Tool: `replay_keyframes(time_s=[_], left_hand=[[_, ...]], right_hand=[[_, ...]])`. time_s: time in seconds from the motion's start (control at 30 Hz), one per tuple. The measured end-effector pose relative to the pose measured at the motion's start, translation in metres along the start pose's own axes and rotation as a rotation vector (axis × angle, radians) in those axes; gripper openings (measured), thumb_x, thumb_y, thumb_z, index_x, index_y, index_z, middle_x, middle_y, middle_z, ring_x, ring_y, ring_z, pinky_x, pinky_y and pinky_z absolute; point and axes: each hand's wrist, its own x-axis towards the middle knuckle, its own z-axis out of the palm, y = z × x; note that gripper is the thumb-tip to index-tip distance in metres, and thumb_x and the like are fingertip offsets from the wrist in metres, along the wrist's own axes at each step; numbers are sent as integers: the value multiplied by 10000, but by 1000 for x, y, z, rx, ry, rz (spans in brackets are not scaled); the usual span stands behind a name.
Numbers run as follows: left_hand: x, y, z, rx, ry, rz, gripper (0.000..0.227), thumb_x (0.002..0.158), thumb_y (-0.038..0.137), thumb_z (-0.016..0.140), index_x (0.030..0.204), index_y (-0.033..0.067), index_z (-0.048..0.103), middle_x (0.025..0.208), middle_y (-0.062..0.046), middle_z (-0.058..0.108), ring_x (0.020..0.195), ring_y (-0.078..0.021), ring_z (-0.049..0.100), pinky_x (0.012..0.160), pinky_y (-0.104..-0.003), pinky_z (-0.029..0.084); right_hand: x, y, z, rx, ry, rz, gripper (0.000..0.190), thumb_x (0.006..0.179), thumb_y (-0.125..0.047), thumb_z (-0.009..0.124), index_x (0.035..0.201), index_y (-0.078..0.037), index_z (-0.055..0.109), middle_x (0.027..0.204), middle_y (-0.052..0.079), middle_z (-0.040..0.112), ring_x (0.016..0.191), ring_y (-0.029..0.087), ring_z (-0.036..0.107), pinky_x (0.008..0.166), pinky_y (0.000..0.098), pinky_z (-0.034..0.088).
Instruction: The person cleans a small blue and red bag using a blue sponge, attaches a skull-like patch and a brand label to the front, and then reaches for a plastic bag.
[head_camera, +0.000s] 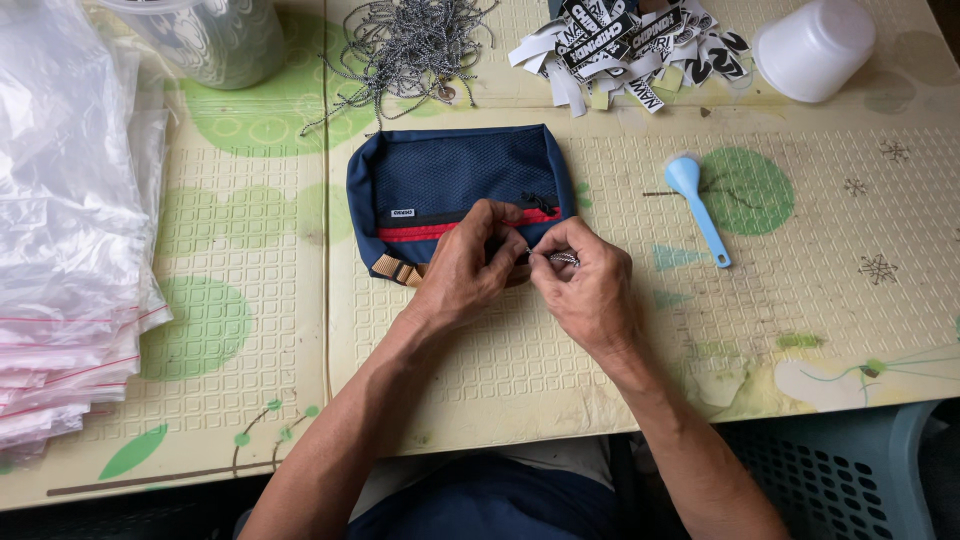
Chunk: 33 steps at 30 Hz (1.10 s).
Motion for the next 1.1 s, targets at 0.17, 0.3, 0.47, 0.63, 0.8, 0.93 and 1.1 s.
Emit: replay_keyframes(time_s=[0.17,0.3,0.47,0.63,0.8,0.93,1.1], left_hand=[[-1,3,0,-2,-2,-10,285,913,167,678,1194,144,634,932,-24,774,879,-255,716,779,-407,541],[-5,15,-2,-28,-5,-28,231,953,164,620,1181,134,646,957,-65,777,914,-287,735,796,-441,551],[-4,18,-4,-52,3,1,273,913,177,692,1184,153,662,963,-24,781,943,-249,741,837,-421,555],[-1,7,-1,-31,29,13,284,882,175,733,1160,170,676,893,3,781,926,-243,746,847,-400,553],[0,1,-1,-31,45,-5,274,881,200,756,1145,177,690,871,8,785,909,-236,742,841,-394,552],[-1,5,0,-34,59,-43,247,875,199,760,1112,168,699,852,4,788,896,-239,741,851,-400,548],[1,3,0,-22,77,-61,218,892,215,747,1093,148,700,838,-20,780,873,-250,735,826,-418,546]], right_hand=[[-5,1,3,-83,89,-122,101,841,-47,761,850,-134,711,750,66,720,602,147,674,512,257,529],[-5,-1,4,-25,137,-169,109,848,-2,744,849,-105,709,750,82,719,644,154,678,549,283,562],[-4,-4,2,21,126,-177,107,846,16,727,851,-89,711,760,92,728,669,165,698,582,277,577],[-4,-4,1,24,126,-190,104,844,1,756,853,-92,712,756,65,726,629,120,658,590,258,561],[-4,-4,2,79,164,-232,120,845,30,804,869,-61,728,805,84,761,653,137,680,600,260,567],[-5,-6,1,97,172,-233,119,862,42,802,882,-45,723,824,89,770,694,144,716,627,257,579],[-5,-3,2,24,163,-315,91,895,5,779,893,-57,713,850,100,761,750,218,744,627,307,595]])
